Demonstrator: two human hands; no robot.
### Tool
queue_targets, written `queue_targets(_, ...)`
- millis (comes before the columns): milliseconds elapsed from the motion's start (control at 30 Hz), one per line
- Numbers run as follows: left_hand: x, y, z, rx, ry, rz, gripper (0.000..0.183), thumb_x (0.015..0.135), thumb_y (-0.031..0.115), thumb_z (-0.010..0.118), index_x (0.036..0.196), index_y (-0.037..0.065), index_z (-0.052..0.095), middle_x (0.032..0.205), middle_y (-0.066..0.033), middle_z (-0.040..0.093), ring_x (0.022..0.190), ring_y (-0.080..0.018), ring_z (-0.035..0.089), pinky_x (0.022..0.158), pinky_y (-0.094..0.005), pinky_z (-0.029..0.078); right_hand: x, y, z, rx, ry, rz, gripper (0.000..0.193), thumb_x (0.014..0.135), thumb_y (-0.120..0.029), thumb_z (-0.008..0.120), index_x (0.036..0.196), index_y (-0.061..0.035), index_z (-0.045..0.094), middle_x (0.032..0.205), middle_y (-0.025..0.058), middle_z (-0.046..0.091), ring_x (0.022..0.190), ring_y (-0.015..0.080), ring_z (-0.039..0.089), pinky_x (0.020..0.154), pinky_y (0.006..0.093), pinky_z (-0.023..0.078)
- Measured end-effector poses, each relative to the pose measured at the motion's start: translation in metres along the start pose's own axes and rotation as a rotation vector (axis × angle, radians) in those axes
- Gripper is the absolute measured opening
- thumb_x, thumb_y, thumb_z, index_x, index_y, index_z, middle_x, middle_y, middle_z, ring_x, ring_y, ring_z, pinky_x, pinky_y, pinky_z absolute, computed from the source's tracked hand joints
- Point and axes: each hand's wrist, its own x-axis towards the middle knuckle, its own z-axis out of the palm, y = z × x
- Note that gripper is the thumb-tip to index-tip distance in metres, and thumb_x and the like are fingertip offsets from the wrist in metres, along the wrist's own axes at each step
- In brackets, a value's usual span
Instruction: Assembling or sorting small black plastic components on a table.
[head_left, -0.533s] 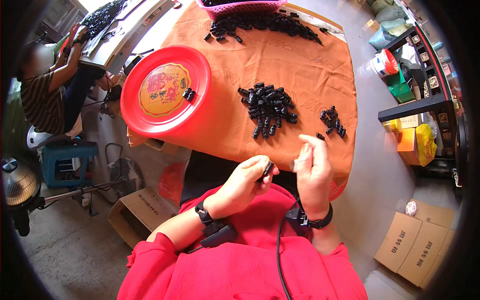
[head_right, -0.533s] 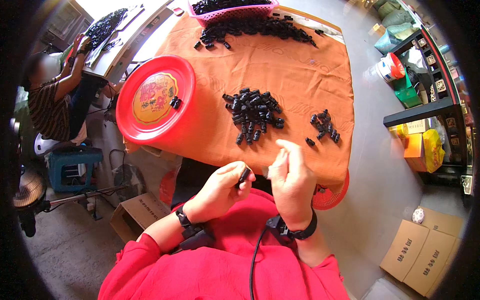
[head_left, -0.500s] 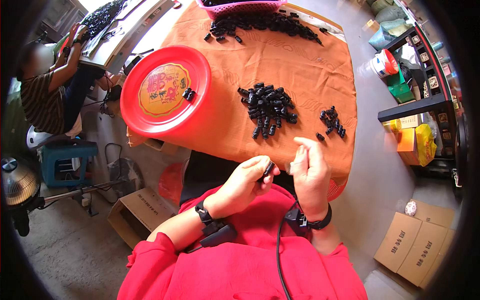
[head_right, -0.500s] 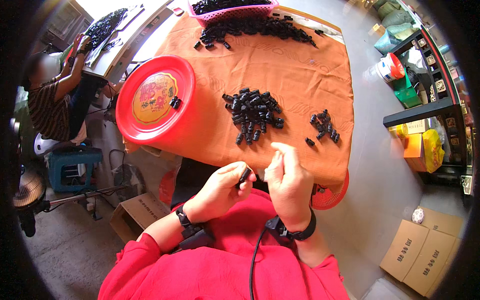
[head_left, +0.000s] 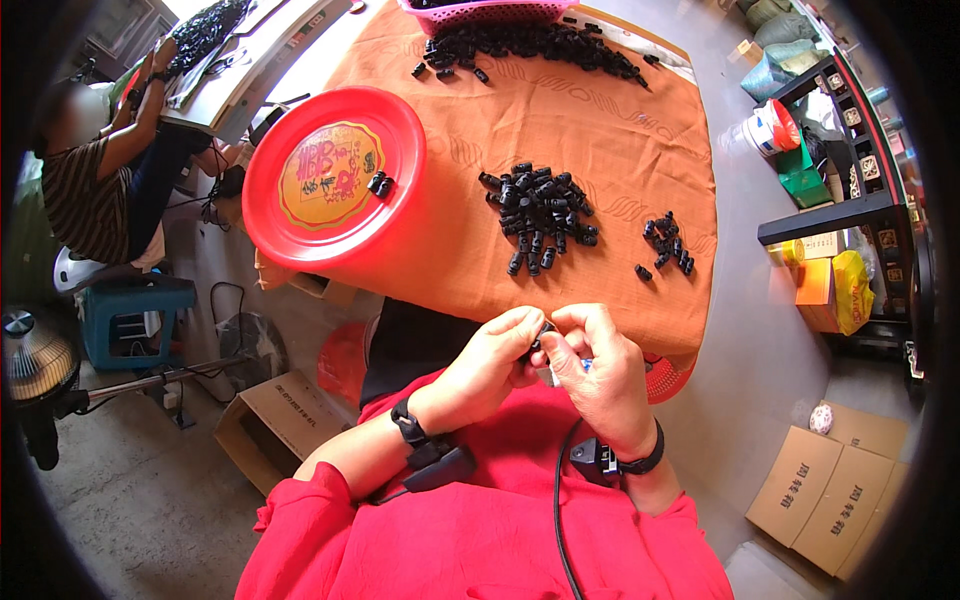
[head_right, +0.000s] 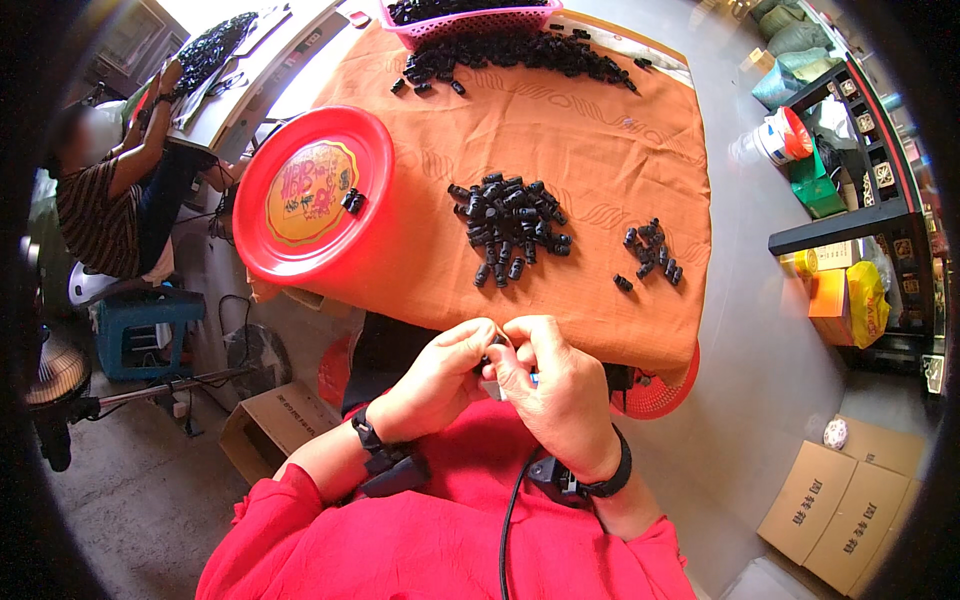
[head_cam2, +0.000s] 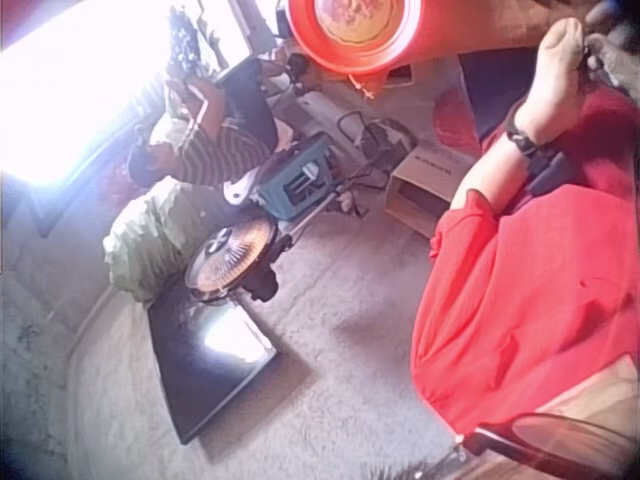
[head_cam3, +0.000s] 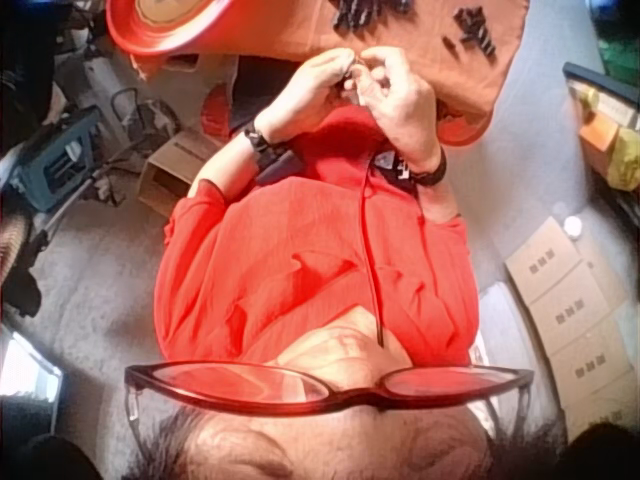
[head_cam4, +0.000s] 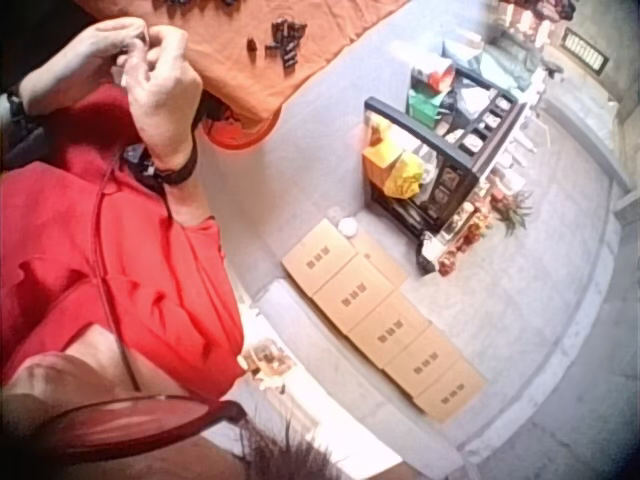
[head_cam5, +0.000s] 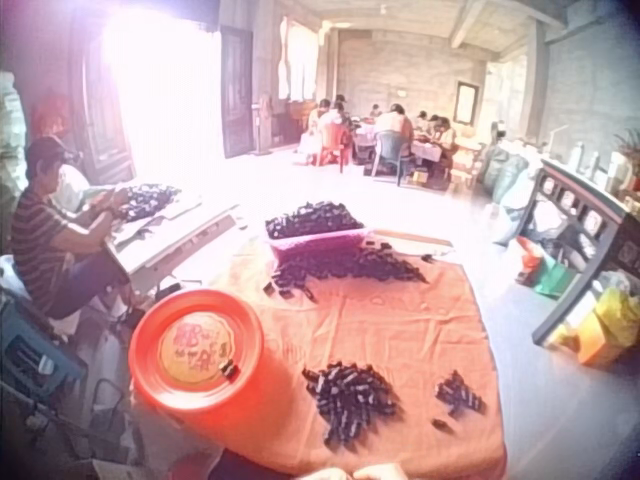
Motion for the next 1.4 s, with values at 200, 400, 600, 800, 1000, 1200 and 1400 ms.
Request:
queue_targets(200, -0.001, 0.001, -0.001, 0.157, -0.007, 0.062, 0.024, 0.106, 0.034, 0.048, 0.096, 0.013, 0.055, 0.078, 0.0054, 0.051, 0.066, -0.0036, 0.045, 0.056, -0.0200, 0.035, -0.001, 0.009, 0.004, 0.026, -0.012, -0.029, 0.008, 0.097, -0.011, 0.062, 0.100, -0.0054, 0.058, 0.073, 0.0085, 0.071, 0.063, 0.0204, 0.071, 0.054, 0.0310, 0.052)
queue_targets(400, -0.003, 0.005, 0.004, 0.199, 0.008, 0.049, 0.024, 0.107, 0.032, 0.047, 0.095, 0.012, 0.054, 0.079, 0.0038, 0.050, 0.067, -0.0053, 0.044, 0.058, -0.0220, 0.036, -0.002, 0.012, 0.008, 0.022, 0.081, 0.001, 0.005, 0.098, -0.007, 0.058, 0.102, -0.0046, 0.058, 0.072, 0.0133, 0.068, 0.062, 0.0259, 0.070, 0.054, 0.0349, 0.052)
queue_targets(600, -0.004, 0.002, 0.003, 0.192, 0.000, 0.050, 0.024, 0.107, 0.032, 0.047, 0.097, 0.012, 0.055, 0.080, 0.0036, 0.052, 0.068, -0.0051, 0.046, 0.059, -0.0212, 0.037, 0.001, 0.005, 0.011, -0.243, 0.205, -0.085, 0.008, 0.097, -0.007, 0.057, 0.105, -0.0051, 0.059, 0.067, 0.0160, 0.065, 0.062, 0.0344, 0.067, 0.053, 0.0423, 0.051)
queue_targets(800, -0.004, 0.002, 0.002, 0.106, -0.008, 0.002, 0.022, 0.107, 0.031, 0.048, 0.099, 0.012, 0.055, 0.081, 0.0038, 0.053, 0.069, -0.0050, 0.049, 0.061, -0.0204, 0.039, 0.002, 0.006, 0.012, -0.325, 0.211, -0.069, 0.010, 0.097, -0.010, 0.057, 0.106, -0.0047, 0.058, 0.063, 0.0155, 0.063, 0.061, 0.0340, 0.067, 0.053, 0.0440, 0.050)
queue_targets(1000, -0.003, 0.001, 0.001, 0.157, 0.002, 0.013, 0.023, 0.107, 0.032, 0.049, 0.098, 0.012, 0.055, 0.081, 0.0039, 0.053, 0.069, -0.0046, 0.049, 0.060, -0.0205, 0.039, 0.002, 0.009, 0.012, -0.318, 0.212, -0.088, 0.008, 0.098, -0.005, 0.055, 0.105, -0.0029, 0.059, 0.065, 0.0142, 0.061, 0.055, 0.0260, 0.065, 0.051, 0.0380, 0.049)
queue_targets(1200, -0.002, -0.001, 0.001, 0.228, -0.003, 0.069, 0.023, 0.107, 0.032, 0.048, 0.098, 0.012, 0.055, 0.079, 0.0036, 0.052, 0.066, -0.0053, 0.047, 0.058, -0.0212, 0.037, 0.002, 0.009, 0.013, -0.316, 0.209, -0.072, 0.008, 0.098, -0.005, 0.055, 0.105, -0.0031, 0.059, 0.065, 0.0150, 0.061, 0.056, 0.0266, 0.065, 0.051, 0.0381, 0.049)
queue_targets(1400, -0.001, -0.002, 0.002, 0.231, 0.008, 0.081, 0.022, 0.107, 0.031, 0.048, 0.098, 0.012, 0.053, 0.078, 0.0034, 0.052, 0.065, -0.0059, 0.046, 0.057, -0.0215, 0.036, 0.003, 0.010, 0.014, -0.360, 0.221, -0.098, 0.011, 0.096, -0.010, 0.058, 0.107, -0.0054, 0.057, 0.063, 0.0163, 0.063, 0.059, 0.0353, 0.066, 0.051, 0.0452, 0.050)
